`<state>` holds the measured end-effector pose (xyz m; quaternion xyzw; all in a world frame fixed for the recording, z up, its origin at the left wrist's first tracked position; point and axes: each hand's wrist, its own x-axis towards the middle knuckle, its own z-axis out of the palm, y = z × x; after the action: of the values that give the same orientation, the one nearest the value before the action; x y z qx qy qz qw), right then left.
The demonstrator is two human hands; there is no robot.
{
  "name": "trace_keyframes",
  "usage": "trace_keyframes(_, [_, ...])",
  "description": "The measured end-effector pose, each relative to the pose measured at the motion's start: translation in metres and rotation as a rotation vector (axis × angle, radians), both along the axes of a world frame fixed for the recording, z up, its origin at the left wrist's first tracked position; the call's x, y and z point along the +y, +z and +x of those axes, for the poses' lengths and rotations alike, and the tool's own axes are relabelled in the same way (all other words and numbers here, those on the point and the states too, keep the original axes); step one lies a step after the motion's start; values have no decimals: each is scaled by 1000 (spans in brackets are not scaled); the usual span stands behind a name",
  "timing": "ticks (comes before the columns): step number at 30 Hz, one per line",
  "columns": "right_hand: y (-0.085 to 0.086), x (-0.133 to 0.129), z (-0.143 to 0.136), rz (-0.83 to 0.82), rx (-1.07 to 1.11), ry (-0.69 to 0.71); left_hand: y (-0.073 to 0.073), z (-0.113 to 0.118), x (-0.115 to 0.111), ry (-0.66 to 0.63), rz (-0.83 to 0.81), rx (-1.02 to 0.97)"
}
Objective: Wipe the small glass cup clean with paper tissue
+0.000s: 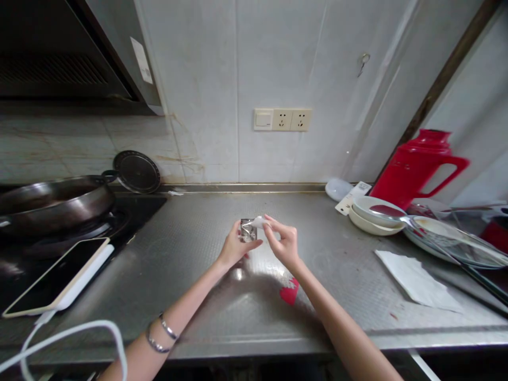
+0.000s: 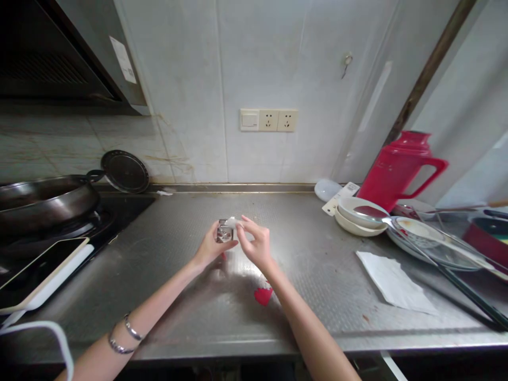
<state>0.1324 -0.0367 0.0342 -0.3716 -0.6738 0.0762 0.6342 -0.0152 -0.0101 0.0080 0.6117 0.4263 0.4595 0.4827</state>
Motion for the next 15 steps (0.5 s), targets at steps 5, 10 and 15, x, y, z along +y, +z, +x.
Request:
trace_keyframes(5, [-1, 10, 0, -308, 109, 25, -6, 1, -1, -42, 54, 16])
trace_keyframes(10, [2, 12, -1, -603, 204, 369, -3, 2, -4, -66, 96, -10])
trace_keyframes(15, [1, 9, -3, -653, 199, 514, -6, 2, -1, -73, 81, -82])
